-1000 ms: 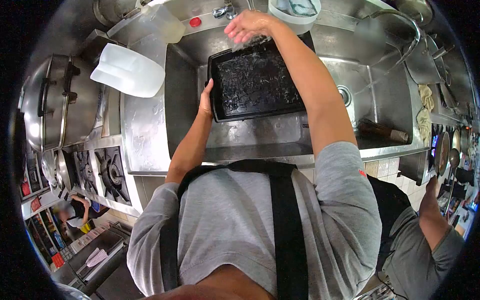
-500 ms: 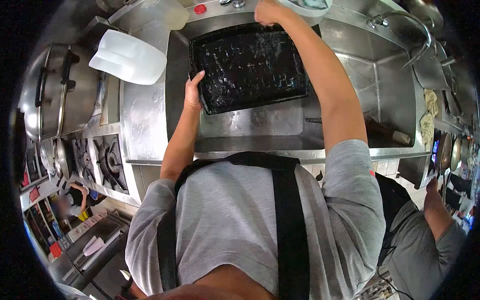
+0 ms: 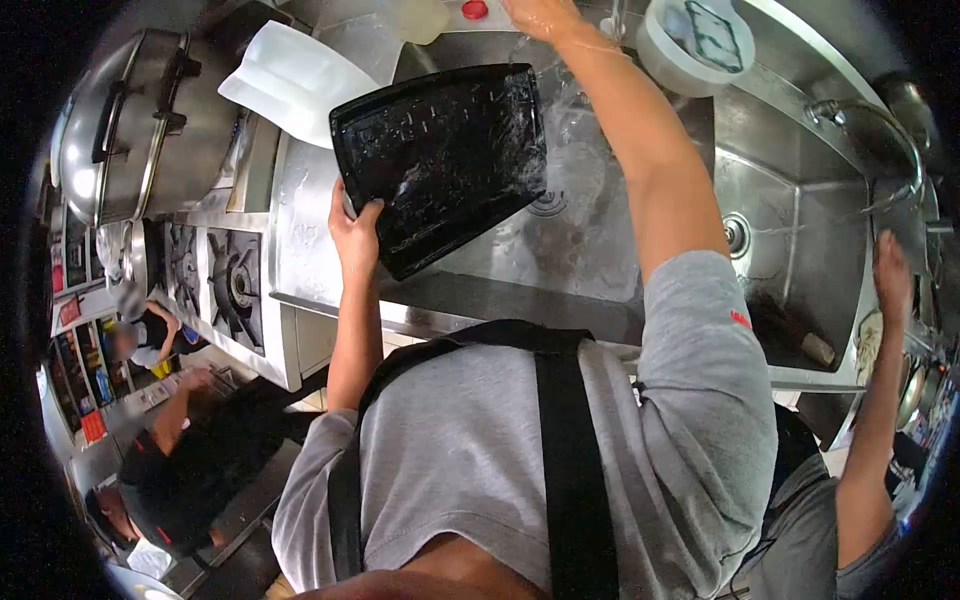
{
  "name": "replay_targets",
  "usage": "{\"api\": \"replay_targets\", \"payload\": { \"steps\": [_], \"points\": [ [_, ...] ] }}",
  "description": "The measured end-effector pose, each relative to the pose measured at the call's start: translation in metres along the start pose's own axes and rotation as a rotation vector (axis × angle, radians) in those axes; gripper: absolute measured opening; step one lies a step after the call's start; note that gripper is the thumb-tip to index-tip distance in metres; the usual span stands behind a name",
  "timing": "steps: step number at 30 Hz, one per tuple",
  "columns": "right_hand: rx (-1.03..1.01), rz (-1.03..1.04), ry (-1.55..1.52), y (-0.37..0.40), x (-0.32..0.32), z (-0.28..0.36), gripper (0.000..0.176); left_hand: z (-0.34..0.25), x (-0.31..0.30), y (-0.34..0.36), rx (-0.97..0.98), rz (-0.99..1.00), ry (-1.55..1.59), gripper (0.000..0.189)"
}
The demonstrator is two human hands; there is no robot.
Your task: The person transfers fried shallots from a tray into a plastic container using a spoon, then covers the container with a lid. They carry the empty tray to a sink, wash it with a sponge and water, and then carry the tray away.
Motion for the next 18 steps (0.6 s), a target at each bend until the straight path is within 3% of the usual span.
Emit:
{"api": "replay_targets", "payload": {
  "steps": [2,8,11,15,16,18],
  "points": [
    [0.052,0.131,0.021,-0.008,0.024,-0.004,0.015,-0.021,-0.012,0.008,-0.018,-0.062,-0.054,0.061],
    [0.362,0.733,-0.077,-0.033,0.085,-0.028,0.019,-0.022,-0.042,0.02,-0.093,-0.24,0.172,0.054],
    [0.449,0.912,-0.126,-0.036,0.098,-0.034,0.021,-0.026,-0.048,0.029,-0.116,-0.297,0.246,0.053],
    [0.389,0.901,-0.076,-0.029,0.093,-0.027,0.026,-0.032,-0.057,0.039,-0.105,-0.378,0.204,0.052],
    [0.213,0.778,0.069,-0.028,0.08,-0.017,0.024,-0.037,-0.057,0.042,-0.101,-0.391,0.241,0.051],
    [0.136,0.56,0.185,-0.008,0.069,-0.004,0.022,-0.041,-0.061,0.048,-0.097,-0.415,0.271,0.051]
  ]
}}
Point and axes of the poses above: each hand's wrist, its own y-axis away from the middle knuckle, its own x-axis out of the palm, z = x × y, the point moved 4 cm from there along -y, towards the middle knuckle, and after that the axes turned 5 degrees about -z, right-handed, at the moved point
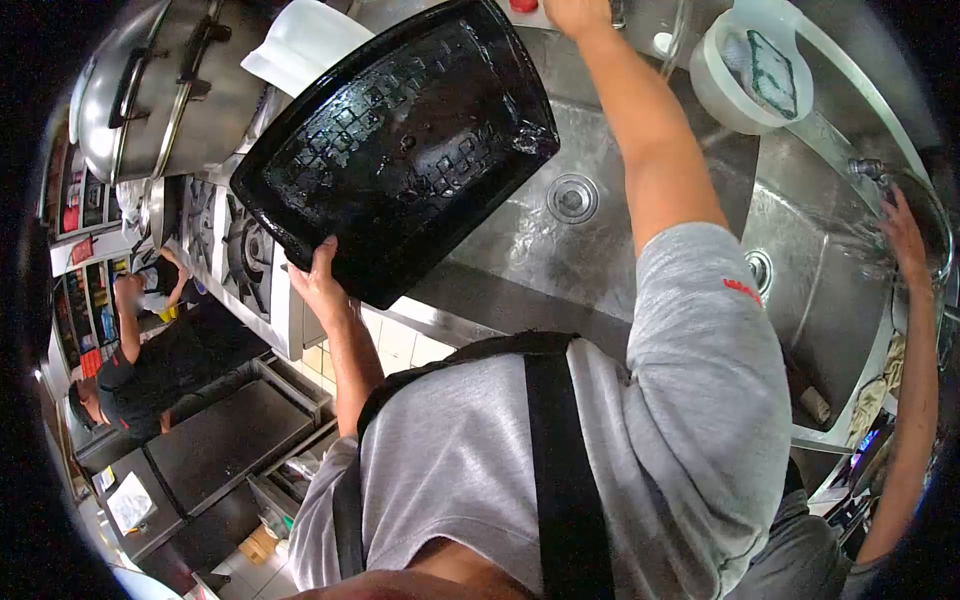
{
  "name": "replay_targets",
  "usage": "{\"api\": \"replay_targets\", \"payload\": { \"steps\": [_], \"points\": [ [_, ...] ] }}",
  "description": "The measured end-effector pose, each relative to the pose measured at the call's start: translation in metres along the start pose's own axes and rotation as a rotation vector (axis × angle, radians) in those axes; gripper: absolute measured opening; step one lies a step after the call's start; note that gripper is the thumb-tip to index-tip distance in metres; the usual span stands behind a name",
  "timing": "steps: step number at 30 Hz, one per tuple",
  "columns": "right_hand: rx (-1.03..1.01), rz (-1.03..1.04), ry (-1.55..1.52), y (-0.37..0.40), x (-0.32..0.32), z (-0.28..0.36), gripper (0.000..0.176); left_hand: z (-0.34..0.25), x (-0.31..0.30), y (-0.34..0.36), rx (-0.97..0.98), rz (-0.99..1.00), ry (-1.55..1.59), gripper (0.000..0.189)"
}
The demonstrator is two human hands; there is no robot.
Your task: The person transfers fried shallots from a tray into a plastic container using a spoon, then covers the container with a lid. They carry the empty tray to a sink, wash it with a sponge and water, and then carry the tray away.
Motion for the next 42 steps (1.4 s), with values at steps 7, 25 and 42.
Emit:
{"api": "replay_targets", "payload": {
  "steps": [7,25,42],
  "points": [
    [-0.139,-0.531,-0.187,0.104,-0.022,0.015,0.034,-0.018,-0.021,0.008,0.177,0.019,0.125,0.046],
    [0.729,-0.353,-0.786,0.326,-0.129,0.07,0.044,-0.051,-0.041,0.017,0.371,0.524,0.202,0.05],
    [0.518,-0.329,-0.147,0.215,-0.157,-0.153,0.03,0.04,0.033,0.037,-0.679,0.403,0.515,0.048]
  ]
}}
Point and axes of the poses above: each hand's wrist, its own y-axis away from the middle knuckle, its own x-axis out of the palm, z = x × y, the point moved 4 cm from there along -y, towards the middle knuckle, and after that the axes turned 5 degrees about -z, right-handed, at the moved point
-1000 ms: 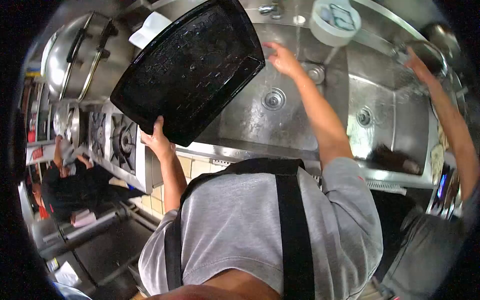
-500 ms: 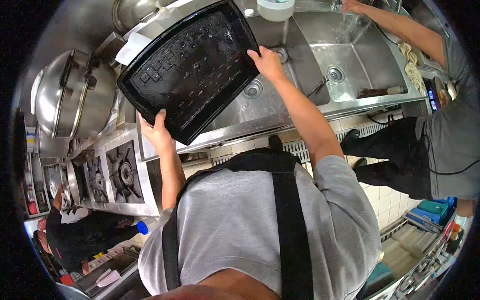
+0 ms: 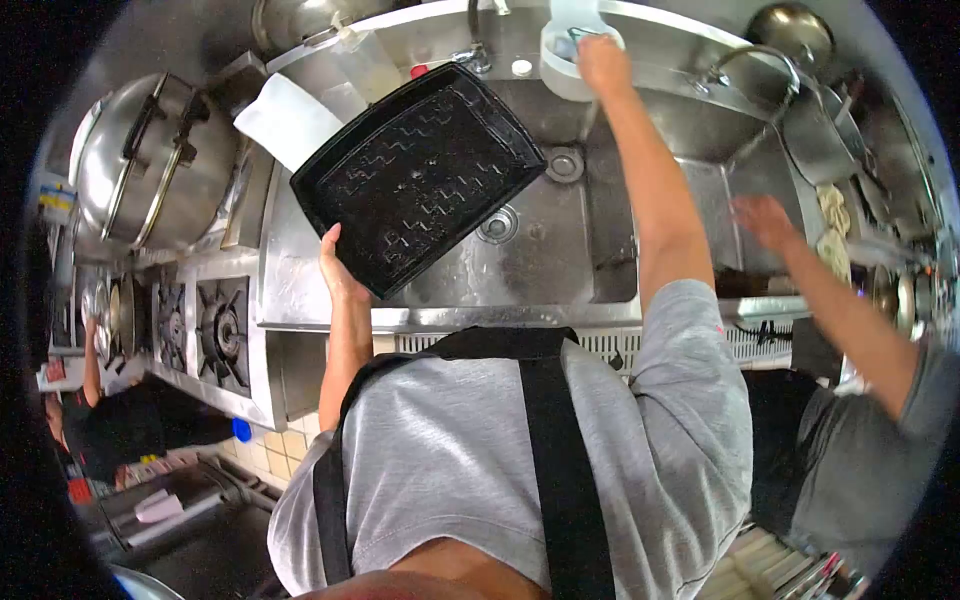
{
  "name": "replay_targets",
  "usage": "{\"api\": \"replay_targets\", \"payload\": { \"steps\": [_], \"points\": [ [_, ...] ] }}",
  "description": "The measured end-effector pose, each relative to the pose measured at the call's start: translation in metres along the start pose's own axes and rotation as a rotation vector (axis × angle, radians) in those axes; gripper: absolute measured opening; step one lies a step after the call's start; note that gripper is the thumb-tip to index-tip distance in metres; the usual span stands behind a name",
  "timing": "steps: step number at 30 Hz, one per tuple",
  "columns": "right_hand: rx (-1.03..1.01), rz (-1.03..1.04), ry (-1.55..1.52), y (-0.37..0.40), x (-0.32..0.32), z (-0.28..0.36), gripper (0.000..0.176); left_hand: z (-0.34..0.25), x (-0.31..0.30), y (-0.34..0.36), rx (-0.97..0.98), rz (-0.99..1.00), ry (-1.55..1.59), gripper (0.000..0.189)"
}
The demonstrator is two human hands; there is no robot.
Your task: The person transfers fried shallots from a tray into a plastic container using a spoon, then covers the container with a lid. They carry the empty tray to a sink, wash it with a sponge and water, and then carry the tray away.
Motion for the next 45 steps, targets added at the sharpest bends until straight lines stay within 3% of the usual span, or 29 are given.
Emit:
{"api": "replay_targets", "payload": {
  "steps": [2,4,6,9,13,14,17,21,23,25,28,31,33,35,37,38,40,42,43,45],
  "points": [
    [-0.084,0.058,0.136,-0.037,0.027,-0.024,0.032,0.011,0.002,-0.011,-0.012,-0.059,-0.02,0.049],
    [0.029,0.269,0.213,-0.06,0.054,-0.037,0.038,0.018,0.016,-0.01,-0.048,-0.087,0.003,0.05],
    [0.071,0.538,0.231,-0.08,0.095,-0.053,0.06,0.023,0.028,-0.009,-0.049,-0.104,0.004,0.047],
    [0.123,0.491,0.187,-0.08,0.121,-0.06,0.066,0.032,0.036,-0.023,-0.047,-0.06,0.004,0.046],
    [0.135,0.251,0.073,-0.061,0.068,-0.022,0.054,0.044,0.034,-0.052,0.011,0.034,-0.095,0.054],
    [0.015,0.017,-0.042,-0.043,0.036,0.009,0.04,0.039,0.045,-0.047,0.062,0.062,-0.127,0.057],
    [-0.272,-0.171,-0.267,0.0,0.011,0.057,0.037,0.048,0.056,-0.058,0.137,0.136,-0.187,0.072],
    [-0.235,-0.096,-0.465,0.067,0.062,0.1,0.033,0.067,0.074,-0.059,0.124,0.152,-0.16,0.074],
    [0.013,0.055,-0.453,0.1,0.129,0.102,0.033,0.073,0.085,-0.056,0.114,0.213,-0.185,0.073],
    [0.031,0.107,-0.439,0.133,0.141,0.138,0.032,0.078,0.092,-0.052,0.126,0.213,-0.228,0.073],
    [-0.182,0.142,-0.619,0.163,0.113,0.206,0.033,0.09,0.074,-0.074,0.166,0.187,-0.358,0.071],
    [-0.303,0.116,-0.714,0.166,0.104,0.202,0.035,0.079,0.067,-0.07,0.124,0.219,-0.278,0.066],
    [-0.137,0.13,-0.612,0.163,0.135,0.15,0.034,0.069,0.062,-0.063,0.095,0.211,-0.178,0.067],
    [0.175,0.09,-0.436,0.166,0.167,0.097,0.031,0.061,0.064,-0.051,0.091,0.208,-0.213,0.068],
    [0.321,-0.053,-0.34,0.161,0.159,0.096,0.029,0.065,0.063,-0.049,0.142,0.227,-0.303,0.069],
    [0.398,-0.079,-0.522,0.161,0.164,0.107,0.024,0.069,0.064,-0.049,0.13,0.235,-0.308,0.069],
    [0.17,-0.198,-0.681,0.155,0.125,0.167,0.029,0.075,0.066,-0.052,0.061,0.234,-0.305,0.069],
    [-0.047,-0.088,-0.87,0.156,0.093,0.222,0.03,0.074,0.069,-0.053,0.033,0.212,-0.308,0.067],
    [-0.031,0.009,-0.975,0.16,0.092,0.233,0.031,0.07,0.069,-0.051,0.037,0.188,-0.313,0.065],
    [-0.068,-0.053,-0.825,0.152,0.112,0.206,0.031,0.065,0.063,-0.053,0.046,0.244,-0.26,0.065]
  ]
}}
Point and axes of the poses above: each hand's wrist, its own y-axis away from the middle knuckle, its own x-axis out of the palm, z = x × y, the point moved 4 cm from there along -y, towards the middle knuckle, and after that the axes turned 5 degrees about -z, right-handed, at the moved point
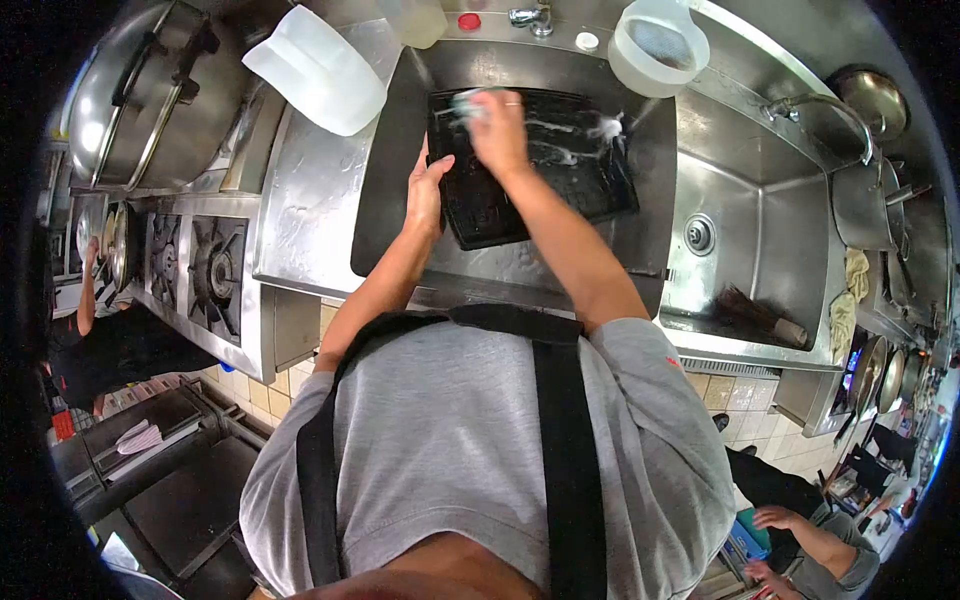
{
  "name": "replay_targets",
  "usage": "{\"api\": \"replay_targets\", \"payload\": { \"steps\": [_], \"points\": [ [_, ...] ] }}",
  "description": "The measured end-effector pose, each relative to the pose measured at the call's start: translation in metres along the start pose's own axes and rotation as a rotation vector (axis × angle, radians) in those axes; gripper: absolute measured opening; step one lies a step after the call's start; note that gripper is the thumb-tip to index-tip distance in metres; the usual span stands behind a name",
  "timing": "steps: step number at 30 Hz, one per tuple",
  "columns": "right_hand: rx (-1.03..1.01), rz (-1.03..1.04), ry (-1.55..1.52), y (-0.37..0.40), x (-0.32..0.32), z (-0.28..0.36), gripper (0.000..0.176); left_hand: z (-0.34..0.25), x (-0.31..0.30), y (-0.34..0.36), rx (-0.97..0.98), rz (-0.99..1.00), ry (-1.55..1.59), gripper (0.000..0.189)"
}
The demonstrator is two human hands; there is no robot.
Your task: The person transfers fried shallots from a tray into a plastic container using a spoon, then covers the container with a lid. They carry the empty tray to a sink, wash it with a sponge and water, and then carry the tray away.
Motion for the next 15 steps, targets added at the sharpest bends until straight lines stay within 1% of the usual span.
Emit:
{"api": "replay_targets", "payload": {
  "steps": [1,2,3,4,6,7,8,9,10,11,12,14,15],
  "points": [
    [0.014,-0.076,0.099,-0.002,-0.011,-0.024,0.03,-0.004,-0.003,0.002,0.032,0.002,0.011,0.065],
    [0.155,-0.138,0.226,0.0,-0.02,-0.056,0.031,-0.008,-0.006,0.003,0.067,0.001,0.024,0.065],
    [0.282,-0.199,0.341,0.006,-0.023,-0.101,0.031,-0.009,-0.009,0.003,0.073,0.019,0.01,0.067],
    [0.429,-0.224,0.403,0.007,-0.032,-0.1,0.032,-0.008,-0.011,0.003,0.076,0.011,-0.034,0.068],
    [0.251,-0.23,0.317,0.006,-0.022,-0.072,0.032,-0.004,-0.009,-0.002,0.071,0.008,-0.126,0.071],
    [0.119,-0.186,0.27,0.004,-0.014,-0.042,0.033,-0.001,-0.009,-0.008,0.048,0.023,-0.099,0.069],
    [0.069,-0.123,0.168,0.004,-0.005,-0.02,0.035,0.002,-0.009,-0.015,0.024,0.035,-0.07,0.067],
    [0.078,-0.041,0.112,0.004,0.002,0.002,0.033,0.004,-0.01,-0.023,0.003,0.047,-0.043,0.066],
    [0.059,0.058,0.12,0.006,0.007,0.017,0.031,0.006,-0.011,-0.026,-0.017,0.057,-0.017,0.064],
    [0.076,0.105,0.136,0.008,0.011,0.03,0.032,-0.002,-0.005,-0.023,0.011,0.076,-0.083,0.062],
    [0.09,0.153,0.152,0.012,0.013,0.04,0.033,-0.001,-0.009,-0.027,0.063,0.041,-0.13,0.061],
    [0.098,0.28,0.086,0.024,0.01,0.051,0.035,-0.002,-0.018,-0.039,0.17,-0.025,-0.223,0.06],
    [0.086,0.301,0.044,0.038,0.007,0.054,0.034,-0.016,-0.014,-0.031,0.116,-0.086,-0.18,0.058]
  ]
}}
Point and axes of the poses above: each hand's wrist, its own y-axis away from the middle knuckle, its own x-axis out of the palm, z = x × y, the point moved 4 cm from there along -y, towards the middle knuckle, and after that the axes turned 5 degrees about -z, right-handed, at the moved point
